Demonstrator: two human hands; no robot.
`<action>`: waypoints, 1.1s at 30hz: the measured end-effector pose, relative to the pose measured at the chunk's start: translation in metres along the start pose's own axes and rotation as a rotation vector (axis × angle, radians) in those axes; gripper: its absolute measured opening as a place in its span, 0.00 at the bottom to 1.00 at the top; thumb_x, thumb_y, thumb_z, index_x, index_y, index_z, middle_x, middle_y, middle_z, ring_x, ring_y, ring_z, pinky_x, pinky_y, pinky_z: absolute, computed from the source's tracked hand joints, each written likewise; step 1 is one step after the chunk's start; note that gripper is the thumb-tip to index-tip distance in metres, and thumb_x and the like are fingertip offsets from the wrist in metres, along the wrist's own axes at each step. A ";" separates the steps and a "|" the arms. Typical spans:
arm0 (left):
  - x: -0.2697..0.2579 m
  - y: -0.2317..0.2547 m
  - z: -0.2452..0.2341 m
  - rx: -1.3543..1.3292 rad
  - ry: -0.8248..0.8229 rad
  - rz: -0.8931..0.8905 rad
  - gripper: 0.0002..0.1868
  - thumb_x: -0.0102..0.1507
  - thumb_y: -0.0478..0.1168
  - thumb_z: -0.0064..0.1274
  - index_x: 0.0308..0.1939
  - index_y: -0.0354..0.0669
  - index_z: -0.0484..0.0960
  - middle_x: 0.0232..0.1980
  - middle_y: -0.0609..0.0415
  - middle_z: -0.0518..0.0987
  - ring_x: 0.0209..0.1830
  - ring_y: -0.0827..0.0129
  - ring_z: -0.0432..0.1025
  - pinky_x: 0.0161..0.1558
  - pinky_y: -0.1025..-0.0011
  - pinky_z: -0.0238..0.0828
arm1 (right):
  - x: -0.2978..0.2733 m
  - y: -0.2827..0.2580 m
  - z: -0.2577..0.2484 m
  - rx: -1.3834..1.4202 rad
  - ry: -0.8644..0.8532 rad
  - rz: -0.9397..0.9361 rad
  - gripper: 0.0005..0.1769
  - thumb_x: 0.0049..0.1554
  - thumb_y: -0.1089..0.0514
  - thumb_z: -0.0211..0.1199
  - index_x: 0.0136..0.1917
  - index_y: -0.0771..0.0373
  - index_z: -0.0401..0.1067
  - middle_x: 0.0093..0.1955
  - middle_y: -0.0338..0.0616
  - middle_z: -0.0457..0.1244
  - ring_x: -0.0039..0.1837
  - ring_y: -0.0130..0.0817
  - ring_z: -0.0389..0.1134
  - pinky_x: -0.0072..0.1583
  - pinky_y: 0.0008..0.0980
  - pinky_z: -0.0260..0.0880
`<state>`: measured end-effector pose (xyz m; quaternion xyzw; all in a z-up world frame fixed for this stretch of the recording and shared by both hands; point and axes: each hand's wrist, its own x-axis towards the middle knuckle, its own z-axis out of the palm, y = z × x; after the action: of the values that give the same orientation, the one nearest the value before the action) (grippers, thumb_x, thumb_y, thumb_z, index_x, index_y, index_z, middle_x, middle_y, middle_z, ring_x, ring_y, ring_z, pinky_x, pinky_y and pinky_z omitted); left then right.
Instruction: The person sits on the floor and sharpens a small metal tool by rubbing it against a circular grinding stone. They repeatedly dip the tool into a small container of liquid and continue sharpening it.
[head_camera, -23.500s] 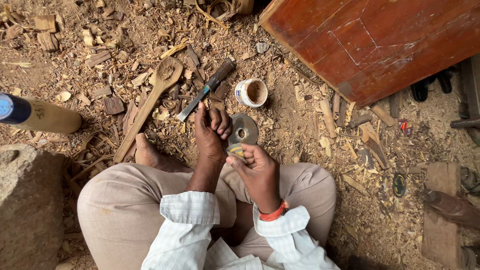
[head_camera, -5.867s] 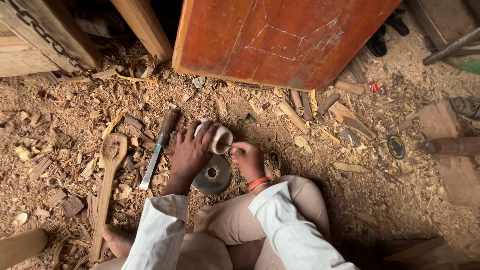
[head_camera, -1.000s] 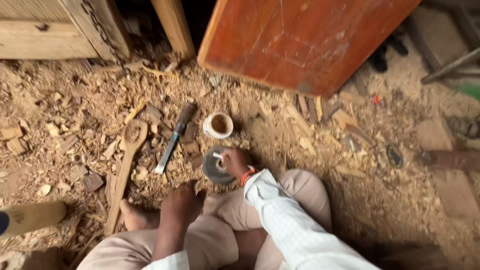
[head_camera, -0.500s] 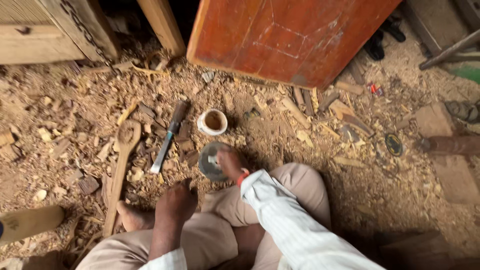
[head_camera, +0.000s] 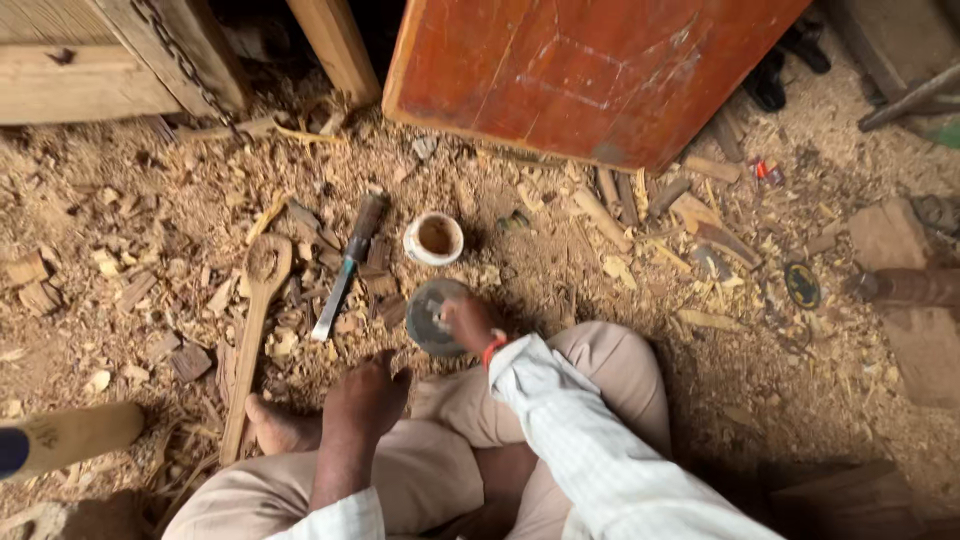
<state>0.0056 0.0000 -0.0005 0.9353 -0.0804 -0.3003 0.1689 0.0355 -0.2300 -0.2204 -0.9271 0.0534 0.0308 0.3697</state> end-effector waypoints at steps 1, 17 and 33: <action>0.001 0.002 0.000 0.000 0.004 0.006 0.26 0.68 0.57 0.41 0.68 0.55 0.71 0.61 0.46 0.79 0.59 0.48 0.75 0.59 0.50 0.72 | -0.004 -0.003 -0.007 0.013 -0.012 -0.132 0.05 0.56 0.61 0.62 0.40 0.62 0.78 0.41 0.48 0.69 0.44 0.46 0.70 0.48 0.43 0.70; -0.003 0.002 0.002 0.010 -0.020 0.006 0.22 0.70 0.55 0.41 0.64 0.54 0.74 0.56 0.45 0.81 0.56 0.52 0.78 0.59 0.52 0.76 | 0.003 -0.032 -0.026 -0.157 0.265 -0.074 0.02 0.50 0.64 0.69 0.39 0.59 0.79 0.45 0.48 0.67 0.48 0.46 0.69 0.50 0.42 0.70; 0.122 0.036 -0.022 0.153 0.366 0.231 0.67 0.50 0.61 0.70 0.80 0.43 0.44 0.82 0.45 0.53 0.80 0.49 0.41 0.76 0.49 0.37 | -0.048 -0.062 -0.166 0.903 0.038 0.391 0.22 0.63 0.61 0.57 0.70 0.60 0.73 0.48 0.36 0.69 0.38 0.19 0.61 0.37 0.20 0.62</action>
<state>0.1152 -0.0587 -0.0362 0.9689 -0.1775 -0.0973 0.1422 -0.0016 -0.2955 -0.0531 -0.6472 0.2410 0.0565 0.7210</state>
